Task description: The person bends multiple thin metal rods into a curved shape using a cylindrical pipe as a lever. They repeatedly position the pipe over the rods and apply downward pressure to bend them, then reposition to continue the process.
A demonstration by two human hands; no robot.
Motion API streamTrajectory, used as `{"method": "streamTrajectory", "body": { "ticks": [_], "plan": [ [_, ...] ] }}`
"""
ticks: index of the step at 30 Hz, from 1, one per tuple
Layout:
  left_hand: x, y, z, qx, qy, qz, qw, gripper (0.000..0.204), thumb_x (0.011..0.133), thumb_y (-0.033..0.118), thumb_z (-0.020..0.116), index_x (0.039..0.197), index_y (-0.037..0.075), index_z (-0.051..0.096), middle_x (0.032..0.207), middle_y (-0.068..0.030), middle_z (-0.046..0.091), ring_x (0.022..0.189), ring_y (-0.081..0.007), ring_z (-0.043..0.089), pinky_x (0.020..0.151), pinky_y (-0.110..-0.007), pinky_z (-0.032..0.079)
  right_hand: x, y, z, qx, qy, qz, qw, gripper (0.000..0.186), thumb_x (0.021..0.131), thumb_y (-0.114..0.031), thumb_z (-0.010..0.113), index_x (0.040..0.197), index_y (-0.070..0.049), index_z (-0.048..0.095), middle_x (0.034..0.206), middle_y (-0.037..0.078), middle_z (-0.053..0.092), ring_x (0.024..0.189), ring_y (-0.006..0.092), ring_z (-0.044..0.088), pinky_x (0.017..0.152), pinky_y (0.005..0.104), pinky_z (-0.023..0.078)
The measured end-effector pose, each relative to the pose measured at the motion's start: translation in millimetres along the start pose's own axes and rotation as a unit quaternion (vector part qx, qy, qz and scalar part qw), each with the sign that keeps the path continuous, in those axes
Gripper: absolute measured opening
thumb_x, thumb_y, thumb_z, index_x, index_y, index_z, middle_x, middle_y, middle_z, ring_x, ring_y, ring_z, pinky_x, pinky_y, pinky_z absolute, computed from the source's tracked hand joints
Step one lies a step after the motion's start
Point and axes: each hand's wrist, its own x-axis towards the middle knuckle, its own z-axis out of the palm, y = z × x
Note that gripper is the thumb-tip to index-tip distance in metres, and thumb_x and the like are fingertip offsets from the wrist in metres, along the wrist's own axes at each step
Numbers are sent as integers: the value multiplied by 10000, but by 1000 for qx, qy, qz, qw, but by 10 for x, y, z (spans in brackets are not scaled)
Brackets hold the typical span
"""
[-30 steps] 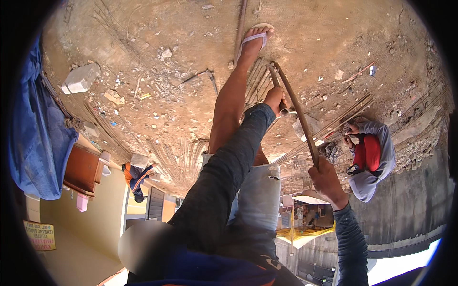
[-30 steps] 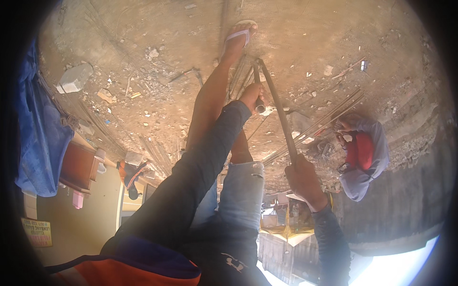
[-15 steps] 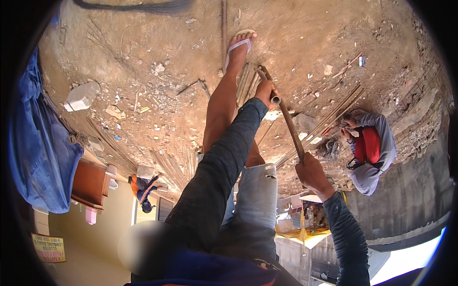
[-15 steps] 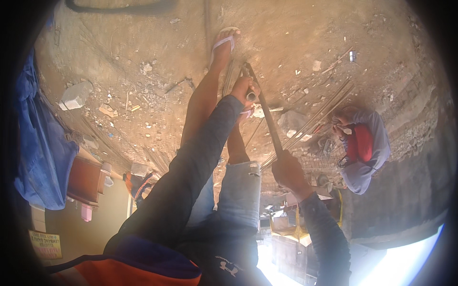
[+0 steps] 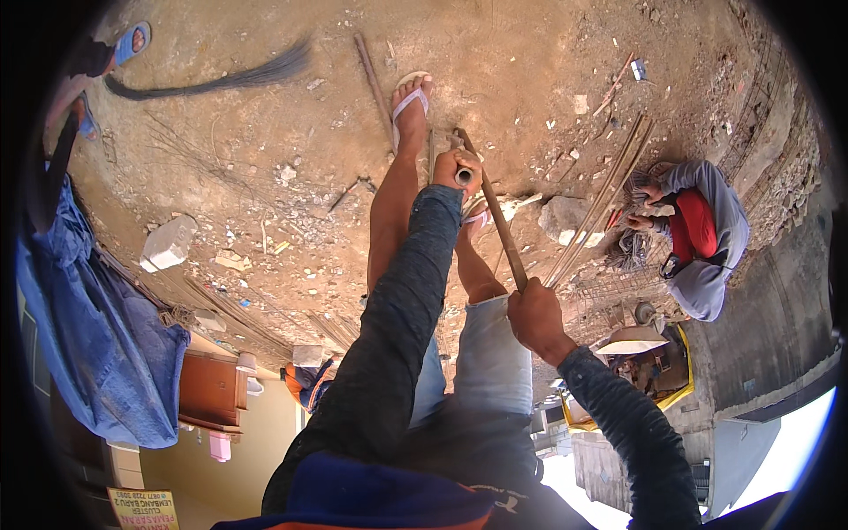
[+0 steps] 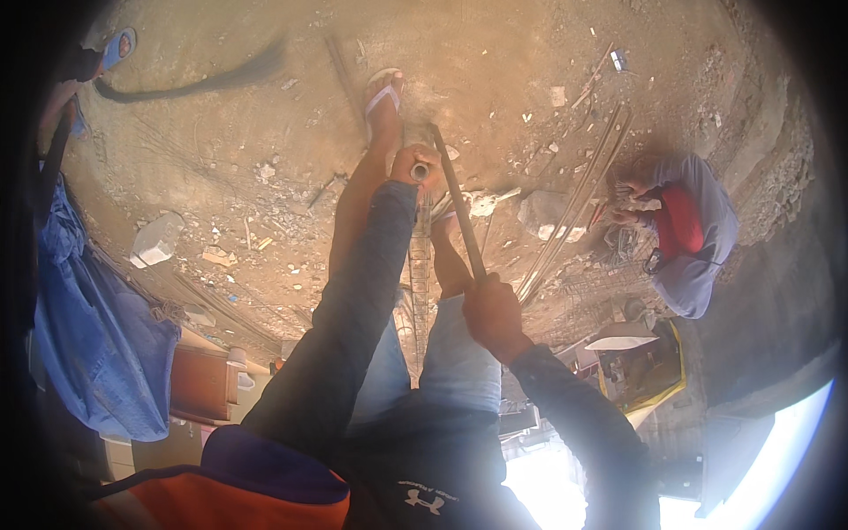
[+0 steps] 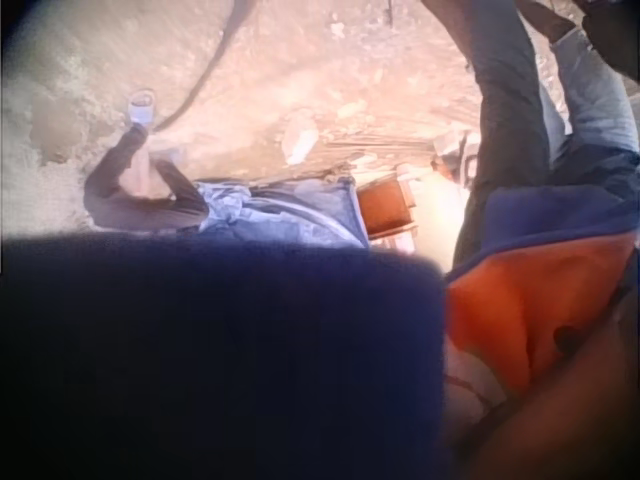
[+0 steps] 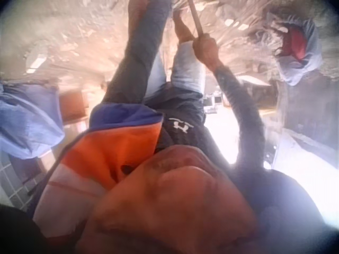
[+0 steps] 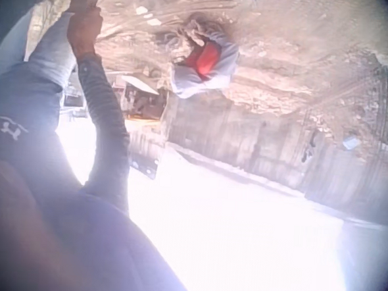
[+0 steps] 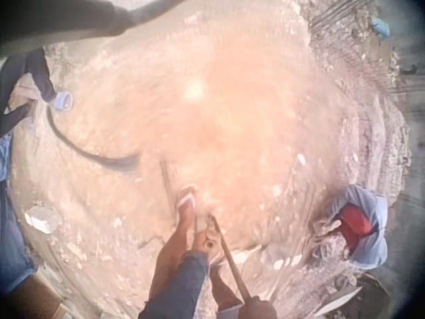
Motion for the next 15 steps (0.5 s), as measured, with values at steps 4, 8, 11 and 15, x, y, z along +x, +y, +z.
{"method": "streamTrajectory", "body": {
  "ticks": [4,8,11,15],
  "plan": [
    [-14,-20,-69,30,-69,-26,997,197,859,-45,522,718,85,478,668,3,498,587,-85,540,550,-208,505,1,139,152,-64,4,-49,997,238,952,-162,564,1063,48,547,949,278,680,890,424,703,759,492,579],
    [94,22,-274,35,-119,-29,992,157,849,-42,542,754,73,492,732,-9,519,621,-77,540,591,-195,499,59,349,346,1,30,-20,999,243,942,-139,548,1110,36,537,922,263,691,879,431,701,754,499,575],
    [190,20,-399,84,-96,-9,992,168,886,13,532,739,84,495,688,9,507,584,-77,529,557,-200,493,74,572,533,43,61,-41,996,270,947,-193,572,1039,58,534,873,295,679,831,468,692,721,531,569],
    [260,-27,-384,138,-50,21,989,240,903,22,520,684,110,475,611,24,491,521,-81,520,504,-212,487,176,940,823,92,89,-65,990,287,951,-219,581,1006,57,522,819,317,667,788,495,679,701,576,552]
  ]
}}
